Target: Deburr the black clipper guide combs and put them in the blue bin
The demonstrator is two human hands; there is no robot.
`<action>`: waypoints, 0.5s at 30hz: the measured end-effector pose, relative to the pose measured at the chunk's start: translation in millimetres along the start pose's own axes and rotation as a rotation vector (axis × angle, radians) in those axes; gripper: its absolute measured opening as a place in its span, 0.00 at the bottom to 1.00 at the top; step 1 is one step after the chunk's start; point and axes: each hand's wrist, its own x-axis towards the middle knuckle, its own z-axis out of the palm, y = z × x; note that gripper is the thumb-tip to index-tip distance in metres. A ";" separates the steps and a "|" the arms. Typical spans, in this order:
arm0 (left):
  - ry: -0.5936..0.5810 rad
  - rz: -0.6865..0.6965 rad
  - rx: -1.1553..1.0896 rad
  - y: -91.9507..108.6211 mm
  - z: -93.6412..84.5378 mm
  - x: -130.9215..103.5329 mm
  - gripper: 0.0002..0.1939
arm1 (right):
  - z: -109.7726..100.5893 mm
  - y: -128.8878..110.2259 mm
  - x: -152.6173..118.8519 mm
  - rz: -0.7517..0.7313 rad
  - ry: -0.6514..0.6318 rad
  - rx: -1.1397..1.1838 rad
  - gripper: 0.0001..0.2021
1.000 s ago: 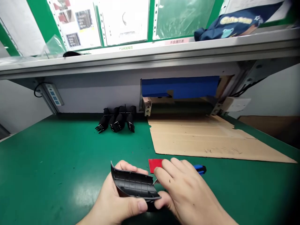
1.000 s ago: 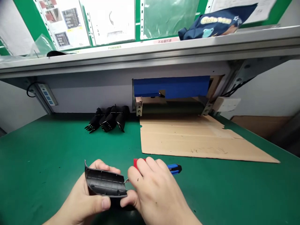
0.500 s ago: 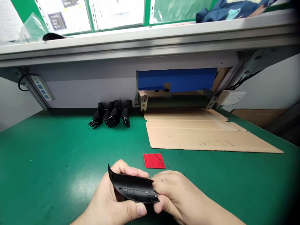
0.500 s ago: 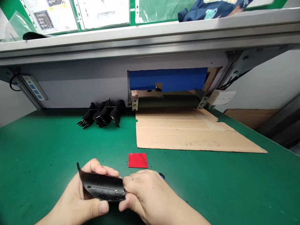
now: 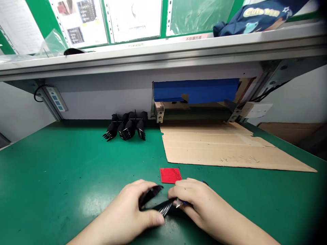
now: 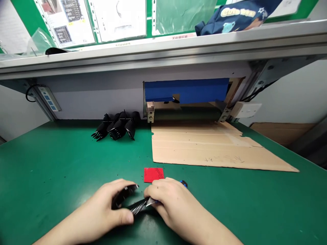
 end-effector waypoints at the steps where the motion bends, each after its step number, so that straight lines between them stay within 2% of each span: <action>1: -0.050 0.021 0.010 0.0 3.6 -0.8 0.15 | 0.6 -1.4 -0.3 -0.005 0.053 0.027 0.10; 4: -0.130 0.007 -0.181 -2.6 12.7 -1.3 0.12 | 2.9 -5.8 -1.8 0.040 0.285 0.078 0.05; 7: -0.002 0.034 -0.496 -8.1 16.2 0.3 0.17 | 6.8 -9.1 -3.6 0.109 0.507 0.060 0.17; 10: 0.131 0.046 -0.799 -12.6 18.4 -0.2 0.23 | 11.8 -12.4 -3.3 0.004 0.518 -0.118 0.25; 12: 0.140 0.053 -0.934 -13.9 21.3 -1.9 0.28 | 14.6 -15.5 -1.3 -0.084 0.515 -0.249 0.25; 15: 0.136 0.071 -0.969 -14.5 26.0 -4.8 0.32 | 15.3 -20.6 2.3 -0.091 0.540 -0.313 0.26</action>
